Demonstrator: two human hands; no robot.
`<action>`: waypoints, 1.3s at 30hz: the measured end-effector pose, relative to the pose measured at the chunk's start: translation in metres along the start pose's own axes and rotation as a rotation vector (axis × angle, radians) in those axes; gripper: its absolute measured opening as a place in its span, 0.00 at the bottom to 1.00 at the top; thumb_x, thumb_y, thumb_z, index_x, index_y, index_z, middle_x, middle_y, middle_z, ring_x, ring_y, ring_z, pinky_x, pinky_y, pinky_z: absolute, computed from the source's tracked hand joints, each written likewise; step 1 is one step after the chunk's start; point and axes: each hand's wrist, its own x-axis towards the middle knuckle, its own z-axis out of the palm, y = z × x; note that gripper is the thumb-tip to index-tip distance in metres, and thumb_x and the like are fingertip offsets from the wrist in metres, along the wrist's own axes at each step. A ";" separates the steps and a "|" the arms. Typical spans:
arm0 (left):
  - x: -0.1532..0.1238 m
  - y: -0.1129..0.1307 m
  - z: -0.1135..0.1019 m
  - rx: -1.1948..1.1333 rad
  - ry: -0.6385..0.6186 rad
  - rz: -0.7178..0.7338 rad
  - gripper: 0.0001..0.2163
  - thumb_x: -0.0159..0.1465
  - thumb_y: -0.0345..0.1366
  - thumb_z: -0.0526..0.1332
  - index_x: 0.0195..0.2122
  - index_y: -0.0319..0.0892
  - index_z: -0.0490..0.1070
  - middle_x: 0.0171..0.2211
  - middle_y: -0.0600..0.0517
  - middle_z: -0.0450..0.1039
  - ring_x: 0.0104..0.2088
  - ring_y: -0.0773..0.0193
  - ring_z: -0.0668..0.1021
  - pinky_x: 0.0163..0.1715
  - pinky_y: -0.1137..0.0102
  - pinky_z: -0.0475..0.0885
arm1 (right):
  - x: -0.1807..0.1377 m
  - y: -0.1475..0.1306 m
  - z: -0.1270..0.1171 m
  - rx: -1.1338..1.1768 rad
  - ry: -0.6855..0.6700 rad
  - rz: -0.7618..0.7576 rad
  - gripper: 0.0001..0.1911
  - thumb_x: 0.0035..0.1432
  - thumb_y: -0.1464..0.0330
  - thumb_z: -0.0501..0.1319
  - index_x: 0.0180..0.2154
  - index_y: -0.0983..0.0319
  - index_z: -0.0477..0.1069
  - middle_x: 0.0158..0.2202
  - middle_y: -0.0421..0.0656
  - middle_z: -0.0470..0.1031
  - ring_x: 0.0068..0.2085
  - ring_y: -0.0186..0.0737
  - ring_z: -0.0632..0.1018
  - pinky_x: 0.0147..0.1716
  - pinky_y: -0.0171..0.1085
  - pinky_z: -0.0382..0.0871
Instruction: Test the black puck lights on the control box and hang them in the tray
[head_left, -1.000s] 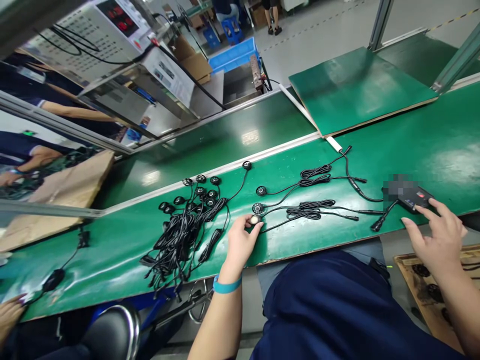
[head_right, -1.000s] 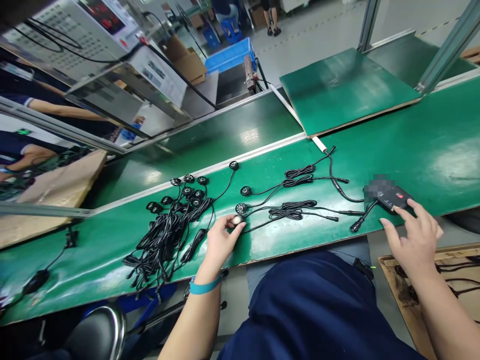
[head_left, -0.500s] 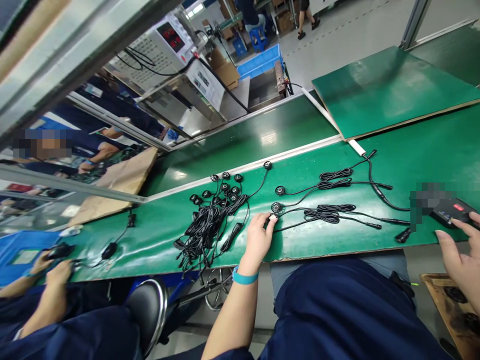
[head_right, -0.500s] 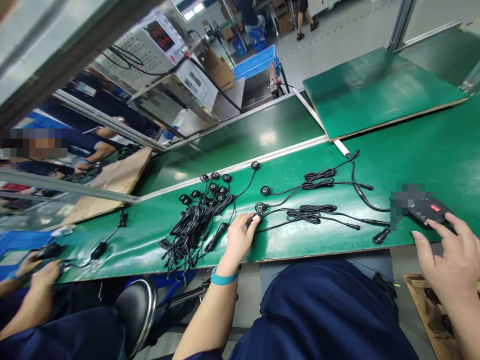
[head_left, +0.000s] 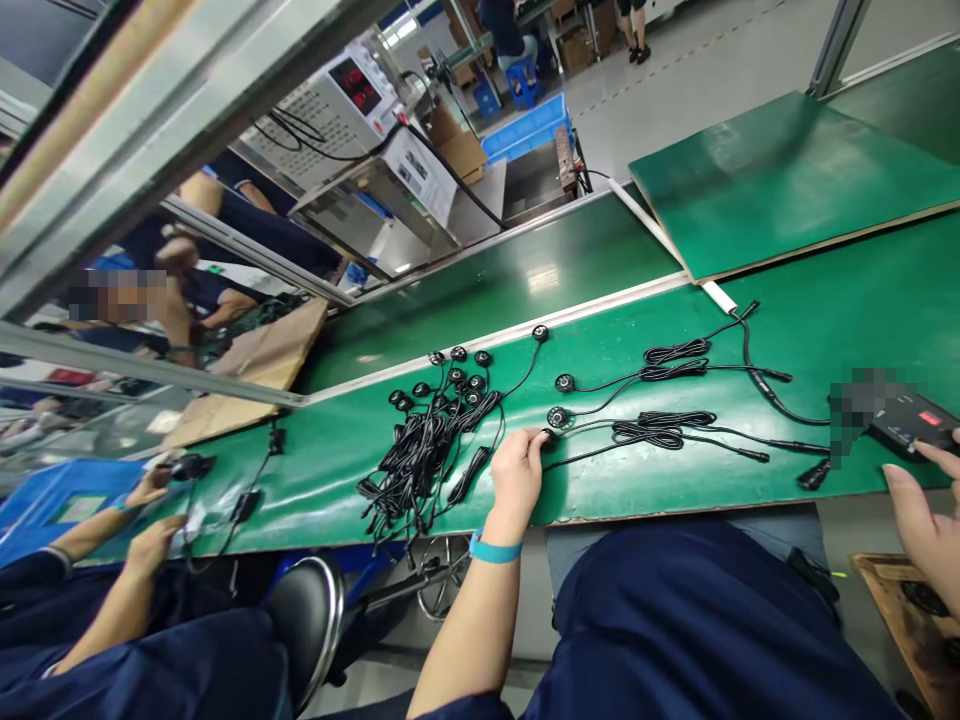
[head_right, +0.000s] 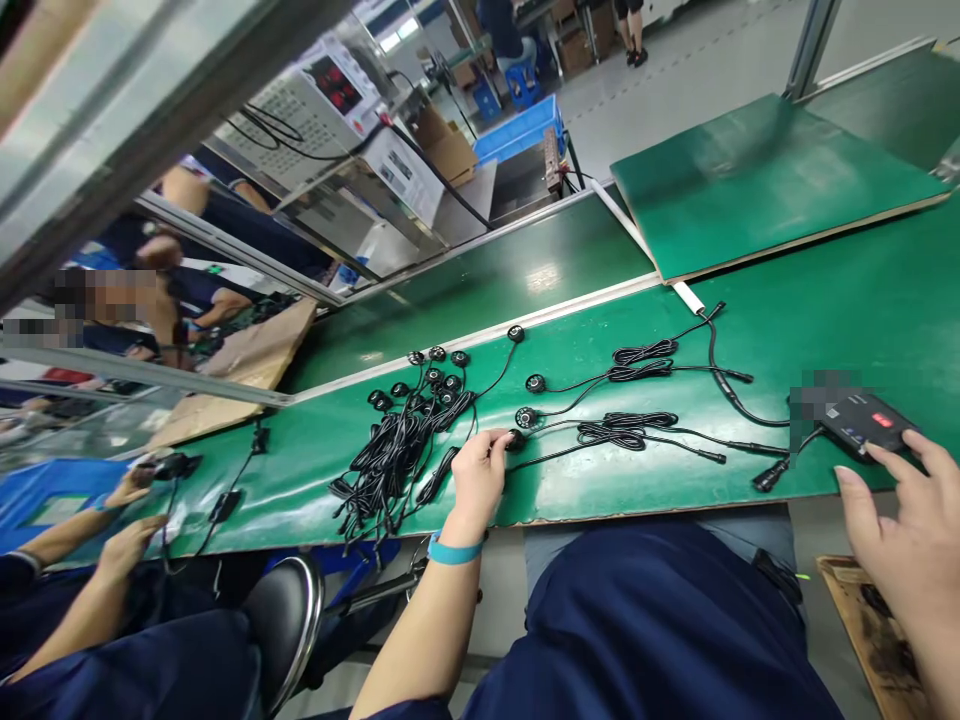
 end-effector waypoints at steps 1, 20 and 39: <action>0.000 -0.001 0.000 0.023 0.010 0.012 0.10 0.72 0.40 0.57 0.36 0.45 0.73 0.36 0.48 0.81 0.37 0.57 0.80 0.41 0.63 0.74 | 0.001 0.002 0.001 0.042 -0.012 -0.007 0.22 0.64 0.53 0.59 0.54 0.56 0.75 0.59 0.52 0.73 0.59 0.57 0.75 0.53 0.51 0.68; 0.041 0.004 0.017 -0.014 -0.054 0.179 0.10 0.72 0.42 0.58 0.40 0.43 0.75 0.41 0.44 0.81 0.44 0.55 0.81 0.48 0.59 0.75 | -0.015 0.033 0.028 0.057 0.019 -0.026 0.24 0.64 0.50 0.58 0.53 0.57 0.73 0.62 0.55 0.70 0.60 0.59 0.74 0.58 0.50 0.61; 0.041 -0.008 0.011 -0.063 -0.154 0.070 0.12 0.70 0.44 0.58 0.41 0.43 0.78 0.43 0.44 0.83 0.44 0.53 0.83 0.49 0.57 0.77 | -0.001 -0.029 0.001 0.340 0.055 -0.029 0.18 0.64 0.60 0.66 0.52 0.61 0.74 0.60 0.53 0.72 0.51 0.50 0.79 0.57 0.49 0.70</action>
